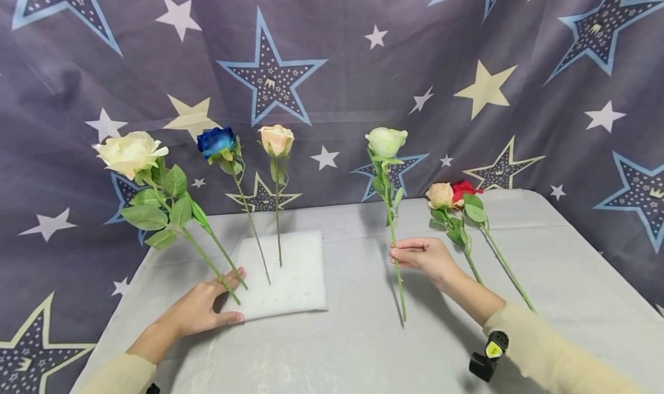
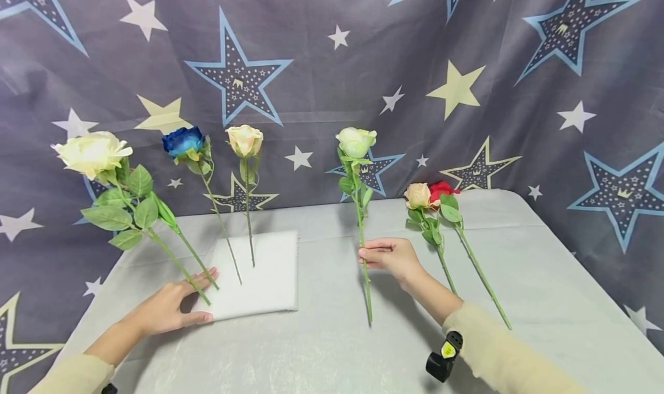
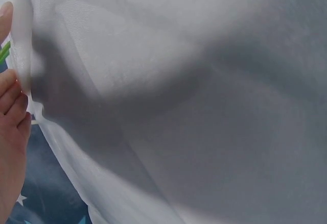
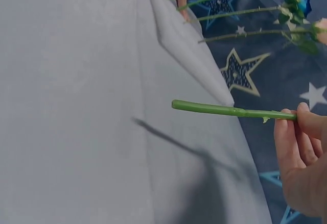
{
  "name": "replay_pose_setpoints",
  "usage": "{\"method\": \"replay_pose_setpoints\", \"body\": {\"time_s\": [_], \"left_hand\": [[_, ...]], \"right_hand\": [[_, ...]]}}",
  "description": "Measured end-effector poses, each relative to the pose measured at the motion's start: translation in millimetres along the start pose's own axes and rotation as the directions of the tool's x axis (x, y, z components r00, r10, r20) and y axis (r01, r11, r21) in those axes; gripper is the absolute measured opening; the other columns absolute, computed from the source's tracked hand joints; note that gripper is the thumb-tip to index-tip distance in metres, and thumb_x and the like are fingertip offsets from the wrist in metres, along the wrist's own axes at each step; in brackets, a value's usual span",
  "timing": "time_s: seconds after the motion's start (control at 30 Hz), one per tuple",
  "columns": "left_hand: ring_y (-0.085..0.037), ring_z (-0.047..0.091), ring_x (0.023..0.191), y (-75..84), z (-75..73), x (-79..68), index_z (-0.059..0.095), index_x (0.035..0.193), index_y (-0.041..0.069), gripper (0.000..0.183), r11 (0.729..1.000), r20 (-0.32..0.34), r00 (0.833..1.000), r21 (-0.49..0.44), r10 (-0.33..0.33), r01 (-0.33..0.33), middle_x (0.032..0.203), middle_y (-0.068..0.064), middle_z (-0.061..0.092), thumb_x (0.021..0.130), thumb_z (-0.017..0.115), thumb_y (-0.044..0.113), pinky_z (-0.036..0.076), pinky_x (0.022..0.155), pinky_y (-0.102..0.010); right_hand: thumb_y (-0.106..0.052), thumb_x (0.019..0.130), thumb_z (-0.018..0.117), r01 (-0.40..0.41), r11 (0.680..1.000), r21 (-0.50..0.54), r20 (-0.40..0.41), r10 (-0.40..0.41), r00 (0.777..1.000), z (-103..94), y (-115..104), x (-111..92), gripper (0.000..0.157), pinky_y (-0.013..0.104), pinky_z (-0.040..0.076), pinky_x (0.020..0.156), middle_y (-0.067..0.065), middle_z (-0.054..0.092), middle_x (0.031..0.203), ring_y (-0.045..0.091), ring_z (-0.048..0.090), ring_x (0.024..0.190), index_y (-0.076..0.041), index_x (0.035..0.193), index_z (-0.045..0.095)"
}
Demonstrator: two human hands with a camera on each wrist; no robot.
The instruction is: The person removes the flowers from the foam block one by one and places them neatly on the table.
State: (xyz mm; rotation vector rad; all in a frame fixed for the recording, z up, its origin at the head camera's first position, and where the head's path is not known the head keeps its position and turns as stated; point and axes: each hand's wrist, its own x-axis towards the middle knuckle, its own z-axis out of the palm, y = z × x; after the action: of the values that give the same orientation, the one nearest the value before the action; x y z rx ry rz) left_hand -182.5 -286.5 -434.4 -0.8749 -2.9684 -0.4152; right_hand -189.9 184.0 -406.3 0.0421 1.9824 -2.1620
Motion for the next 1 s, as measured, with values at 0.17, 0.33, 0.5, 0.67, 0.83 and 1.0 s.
{"method": "replay_pose_setpoints", "body": {"time_s": [0.17,0.33,0.5,0.67,0.83,1.0], "left_hand": [[-0.041,0.054,0.126,-0.7,-0.1,-0.1,0.05,0.139,0.003,0.085,1.0,0.0,1.0,-0.006,0.007,-0.007,0.143,-0.017,0.051,0.077,0.071,0.057,0.043,0.105,-0.054],[-0.041,0.054,0.126,-0.9,0.1,-0.2,0.051,0.137,0.002,0.084,1.0,-0.002,1.0,0.004,0.008,-0.008,0.143,-0.017,0.051,0.076,0.072,0.056,0.043,0.105,-0.054],[-0.041,0.054,0.126,0.3,-0.7,0.8,0.052,0.137,0.002,0.083,1.0,0.007,1.0,0.004,-0.004,0.004,0.143,-0.017,0.05,0.076,0.072,0.056,0.043,0.105,-0.054],[-0.04,0.054,0.126,0.7,-0.9,2.6,0.052,0.137,0.002,0.083,1.0,0.005,1.0,0.01,0.0,0.0,0.144,-0.016,0.05,0.077,0.072,0.056,0.043,0.106,-0.054],[-0.04,0.054,0.125,1.2,-2.0,2.6,0.052,0.137,0.002,0.083,1.0,-0.005,1.0,0.007,0.006,-0.006,0.142,-0.017,0.052,0.076,0.073,0.055,0.043,0.105,-0.054],[-0.04,0.055,0.125,2.5,-0.8,2.4,0.052,0.137,0.002,0.084,1.0,-0.009,1.0,0.008,0.016,-0.016,0.142,-0.017,0.052,0.076,0.073,0.055,0.043,0.105,-0.053]], "right_hand": [[0.001,0.084,0.069,-0.015,1.0,-0.003,-0.017,0.015,1.0,-17.0,2.6,-5.6,0.013,0.024,0.061,0.075,-0.007,0.075,0.077,0.008,0.073,0.073,-0.007,0.093,0.073],[-0.002,0.084,0.071,-0.027,0.999,-0.033,-0.024,0.026,0.999,-31.8,3.2,-9.9,0.011,0.024,0.061,0.075,-0.007,0.075,0.077,0.009,0.073,0.074,-0.01,0.092,0.074],[-0.004,0.084,0.071,-0.039,0.995,-0.092,-0.015,0.038,0.999,-46.9,4.6,-11.1,0.011,0.024,0.061,0.075,-0.009,0.075,0.078,0.008,0.073,0.075,-0.012,0.091,0.074],[-0.005,0.084,0.072,-0.058,0.991,-0.118,-0.027,0.055,0.998,-60.0,5.9,-13.4,0.011,0.024,0.061,0.074,-0.009,0.075,0.078,0.009,0.073,0.076,-0.009,0.094,0.073],[-0.006,0.084,0.072,-0.086,0.989,-0.123,-0.032,0.083,0.996,-69.0,9.1,-15.9,0.012,0.023,0.061,0.073,-0.008,0.075,0.077,0.008,0.073,0.075,-0.006,0.096,0.073],[-0.007,0.084,0.072,-0.117,0.983,-0.142,-0.06,0.109,0.992,-76.3,14.3,-19.9,0.016,0.022,0.061,0.071,-0.008,0.075,0.076,0.007,0.072,0.072,-0.002,0.1,0.071]]}}
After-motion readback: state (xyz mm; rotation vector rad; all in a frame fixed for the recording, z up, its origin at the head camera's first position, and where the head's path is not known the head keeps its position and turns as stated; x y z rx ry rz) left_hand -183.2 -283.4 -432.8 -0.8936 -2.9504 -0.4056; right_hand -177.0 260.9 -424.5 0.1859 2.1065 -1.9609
